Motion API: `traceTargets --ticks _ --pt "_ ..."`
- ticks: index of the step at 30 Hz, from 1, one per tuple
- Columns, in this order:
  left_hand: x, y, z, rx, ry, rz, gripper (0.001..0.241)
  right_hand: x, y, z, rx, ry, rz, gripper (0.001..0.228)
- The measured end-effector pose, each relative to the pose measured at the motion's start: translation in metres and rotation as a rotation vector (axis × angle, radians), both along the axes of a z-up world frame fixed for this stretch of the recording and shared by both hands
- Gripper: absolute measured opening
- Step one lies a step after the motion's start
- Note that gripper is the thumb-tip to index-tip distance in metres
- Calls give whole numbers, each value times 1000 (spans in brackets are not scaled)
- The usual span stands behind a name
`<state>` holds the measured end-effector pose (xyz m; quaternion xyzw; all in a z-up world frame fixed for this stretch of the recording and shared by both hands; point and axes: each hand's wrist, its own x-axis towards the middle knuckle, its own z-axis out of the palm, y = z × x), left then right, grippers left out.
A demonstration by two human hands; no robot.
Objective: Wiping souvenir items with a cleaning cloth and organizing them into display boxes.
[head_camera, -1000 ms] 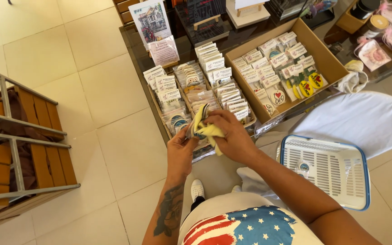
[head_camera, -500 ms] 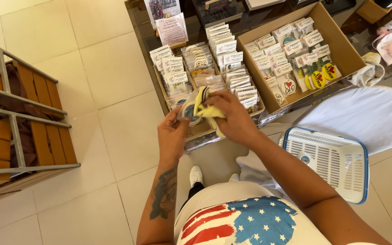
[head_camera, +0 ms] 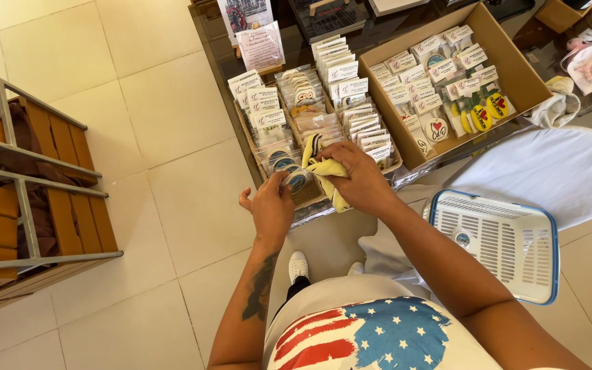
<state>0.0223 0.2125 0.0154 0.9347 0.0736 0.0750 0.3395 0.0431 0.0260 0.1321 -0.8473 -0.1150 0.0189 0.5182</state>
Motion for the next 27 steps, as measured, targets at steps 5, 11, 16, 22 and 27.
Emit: traceTargets --ticks 5,11,16,22,27 --pt "4 -6 -11 222 -131 -2 31 1 1 -2 -10 7 12 29" --pt "8 -10 -17 300 -195 -20 41 1 3 -3 -39 47 24 28" --pt "13 -7 -22 326 -184 -53 42 0 6 -5 -54 79 40 29" --pt "12 -12 -12 338 -121 -104 57 0 5 -16 -76 63 86 31" --pt "16 -15 -3 333 -75 -127 60 -3 0 -25 -74 75 48 31"
